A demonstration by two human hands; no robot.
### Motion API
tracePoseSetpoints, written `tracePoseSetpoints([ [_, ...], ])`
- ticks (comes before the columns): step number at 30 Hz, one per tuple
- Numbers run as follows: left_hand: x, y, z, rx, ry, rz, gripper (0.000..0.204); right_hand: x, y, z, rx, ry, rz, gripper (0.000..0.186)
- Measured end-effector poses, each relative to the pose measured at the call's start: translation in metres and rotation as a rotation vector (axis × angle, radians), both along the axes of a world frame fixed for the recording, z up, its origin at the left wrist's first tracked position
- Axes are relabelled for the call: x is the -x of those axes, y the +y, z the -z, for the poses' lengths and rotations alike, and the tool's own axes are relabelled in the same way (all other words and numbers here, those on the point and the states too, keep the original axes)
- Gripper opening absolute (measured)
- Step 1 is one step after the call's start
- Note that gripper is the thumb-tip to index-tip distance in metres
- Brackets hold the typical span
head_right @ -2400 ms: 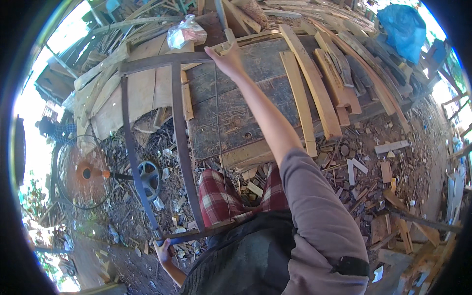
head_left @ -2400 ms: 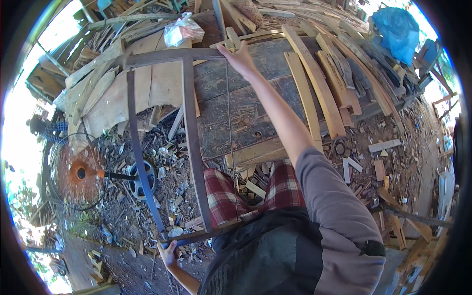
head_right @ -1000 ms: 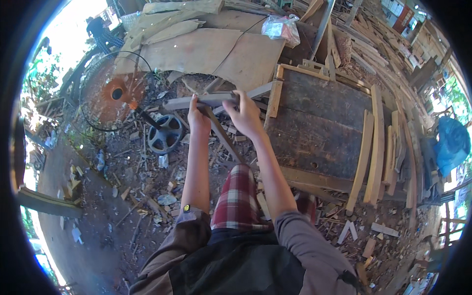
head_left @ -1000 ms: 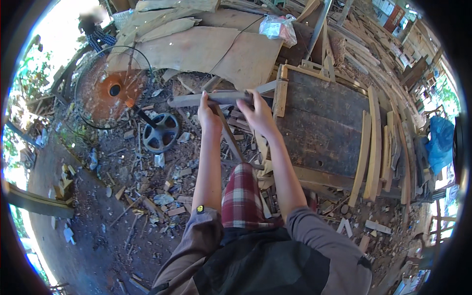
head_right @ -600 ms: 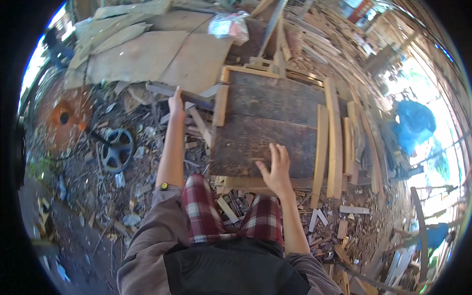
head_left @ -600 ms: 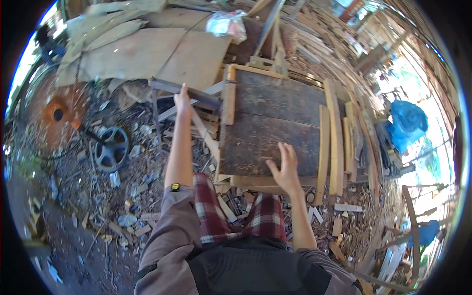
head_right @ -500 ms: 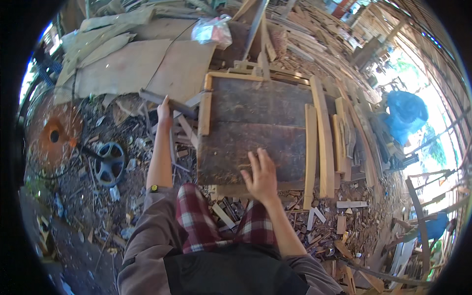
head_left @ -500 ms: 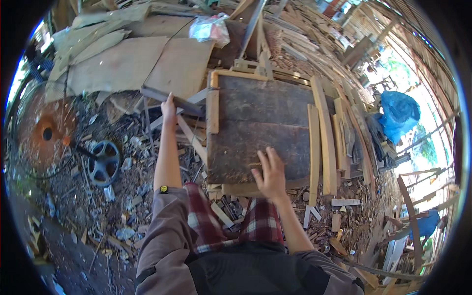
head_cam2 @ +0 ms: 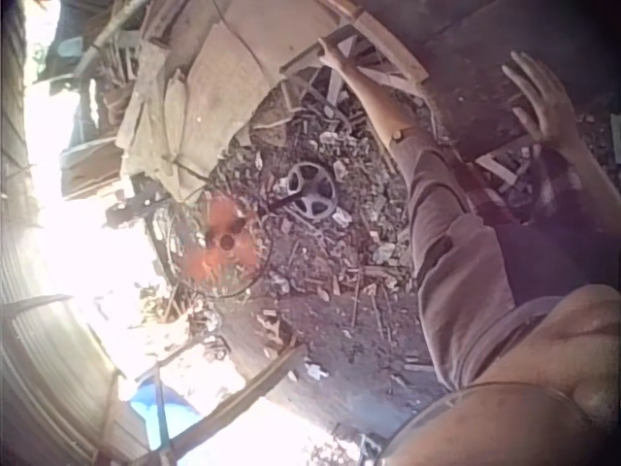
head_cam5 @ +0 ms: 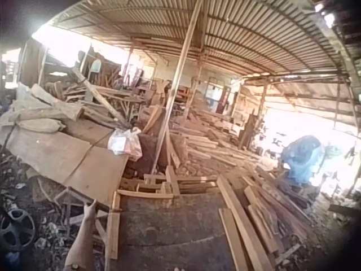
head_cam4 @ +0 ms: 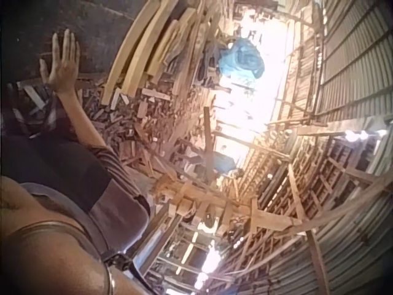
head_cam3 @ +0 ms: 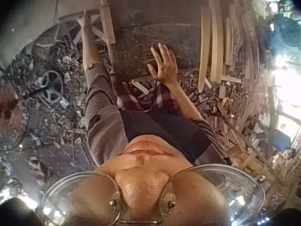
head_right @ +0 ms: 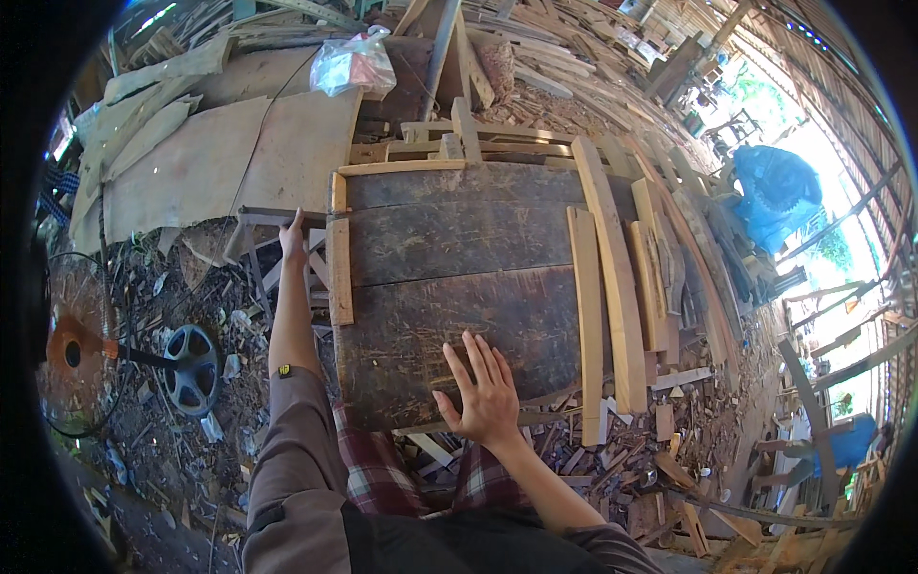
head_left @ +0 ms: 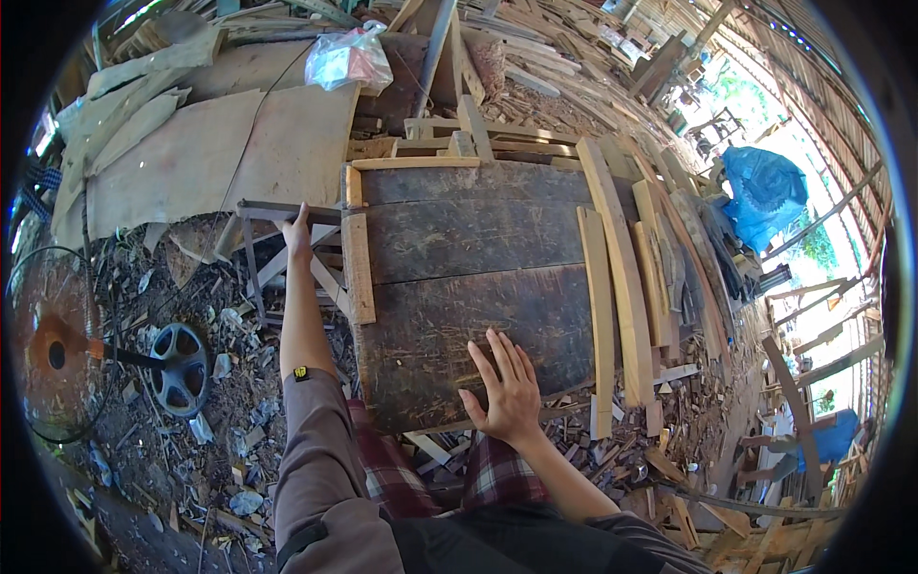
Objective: Sawing and chiseling a piece of lumber in a workshop.
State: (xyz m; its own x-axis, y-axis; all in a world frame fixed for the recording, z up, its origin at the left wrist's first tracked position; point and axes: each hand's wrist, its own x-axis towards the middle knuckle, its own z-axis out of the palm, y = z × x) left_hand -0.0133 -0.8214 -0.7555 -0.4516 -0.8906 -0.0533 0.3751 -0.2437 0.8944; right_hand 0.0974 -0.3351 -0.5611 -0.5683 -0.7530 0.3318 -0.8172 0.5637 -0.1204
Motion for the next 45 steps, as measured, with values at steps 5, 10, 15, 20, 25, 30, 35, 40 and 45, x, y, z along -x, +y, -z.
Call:
tracePoseSetpoints([
  [5, -0.008, 0.008, -0.003, -0.075, -0.026, 0.291, 0.051, 0.003, 0.002, 0.001, -0.002, -0.019, 0.017, 0.059],
  [10, -0.042, 0.032, 0.007, 0.134, -0.254, 0.219, 0.072, 0.002, 0.004, 0.0, 0.024, -0.012, -0.004, 0.059],
  [15, -0.1, 0.122, -0.075, 0.111, -0.261, 0.291, 0.07, 0.003, 0.013, 0.005, 0.077, -0.015, -0.003, 0.059],
  [20, -0.164, 0.218, -0.165, 0.326, -0.215, 0.381, 0.061, -0.002, 0.012, 0.006, 0.161, 0.003, -0.044, 0.058],
  [25, -0.122, 0.268, -0.173, 0.968, -0.907, 0.047, 0.06, 0.008, 0.015, 0.02, 0.282, 0.036, -0.042, 0.058],
  [30, -0.128, 0.258, -0.16, 1.111, -0.924, -0.079, 0.054, 0.007, 0.014, 0.028, 0.325, 0.026, -0.056, 0.059],
  [35, -0.128, 0.269, -0.16, 1.145, -0.909, -0.168, 0.048, 0.008, 0.024, 0.029, 0.335, -0.006, -0.062, 0.059],
  [40, -0.13, 0.264, -0.154, 1.142, -0.949, -0.168, 0.047, 0.007, 0.024, 0.031, 0.336, -0.009, -0.08, 0.061],
  [45, -0.127, 0.269, -0.16, 1.083, -0.999, -0.174, 0.047, 0.006, 0.025, 0.033, 0.318, 0.012, -0.105, 0.061],
])
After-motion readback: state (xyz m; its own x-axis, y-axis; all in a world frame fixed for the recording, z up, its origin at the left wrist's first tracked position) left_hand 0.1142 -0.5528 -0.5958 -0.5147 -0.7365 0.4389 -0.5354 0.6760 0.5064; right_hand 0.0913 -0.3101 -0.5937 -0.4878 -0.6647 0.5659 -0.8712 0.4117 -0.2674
